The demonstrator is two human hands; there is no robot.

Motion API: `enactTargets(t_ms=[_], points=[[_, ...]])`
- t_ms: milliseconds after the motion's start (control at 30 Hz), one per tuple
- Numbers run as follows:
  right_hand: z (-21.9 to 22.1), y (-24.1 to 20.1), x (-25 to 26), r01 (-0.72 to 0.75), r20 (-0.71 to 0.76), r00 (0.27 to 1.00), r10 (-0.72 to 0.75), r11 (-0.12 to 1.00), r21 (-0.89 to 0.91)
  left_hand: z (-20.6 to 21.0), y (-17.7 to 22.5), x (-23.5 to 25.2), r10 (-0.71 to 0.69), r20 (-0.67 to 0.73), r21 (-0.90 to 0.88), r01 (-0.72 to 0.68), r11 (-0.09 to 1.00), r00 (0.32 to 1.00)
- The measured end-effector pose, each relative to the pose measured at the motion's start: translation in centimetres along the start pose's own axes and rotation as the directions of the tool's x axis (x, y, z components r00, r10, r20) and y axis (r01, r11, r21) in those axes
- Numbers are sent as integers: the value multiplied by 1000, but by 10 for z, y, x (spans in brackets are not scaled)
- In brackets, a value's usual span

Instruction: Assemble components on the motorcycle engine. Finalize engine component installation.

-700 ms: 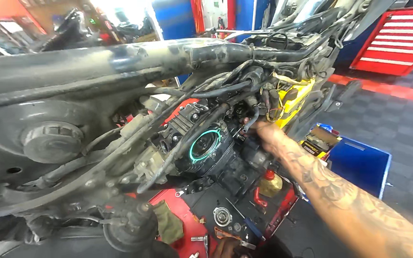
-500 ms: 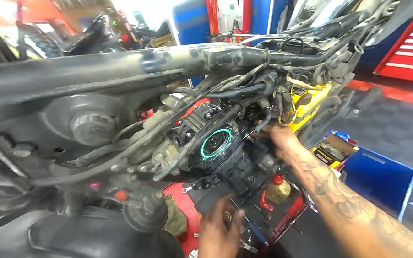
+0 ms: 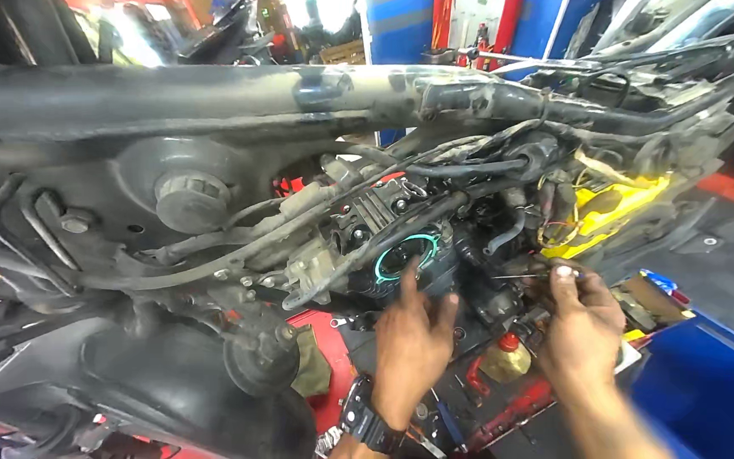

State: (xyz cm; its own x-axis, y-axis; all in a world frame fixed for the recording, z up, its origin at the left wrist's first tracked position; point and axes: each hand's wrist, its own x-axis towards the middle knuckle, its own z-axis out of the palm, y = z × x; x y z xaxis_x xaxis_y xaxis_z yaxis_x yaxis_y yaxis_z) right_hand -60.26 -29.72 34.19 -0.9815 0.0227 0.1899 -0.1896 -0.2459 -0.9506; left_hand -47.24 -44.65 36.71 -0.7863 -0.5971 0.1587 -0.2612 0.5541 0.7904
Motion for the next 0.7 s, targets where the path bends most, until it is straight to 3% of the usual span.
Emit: enactTargets(t_ms=[467,600,700], points=[[-20,-7,-20,56,33,998,-57,998,25,8,1,5,34,9,-139,-32,990,999],[-6,-12,-40,247,97,963,-250,968,45,7,0,3,47,-12,-67,-48,997,999],[7,-16,-52,471,202,861,-466,882,28,9,0,-5,78,-116,-49,-85,995,990]])
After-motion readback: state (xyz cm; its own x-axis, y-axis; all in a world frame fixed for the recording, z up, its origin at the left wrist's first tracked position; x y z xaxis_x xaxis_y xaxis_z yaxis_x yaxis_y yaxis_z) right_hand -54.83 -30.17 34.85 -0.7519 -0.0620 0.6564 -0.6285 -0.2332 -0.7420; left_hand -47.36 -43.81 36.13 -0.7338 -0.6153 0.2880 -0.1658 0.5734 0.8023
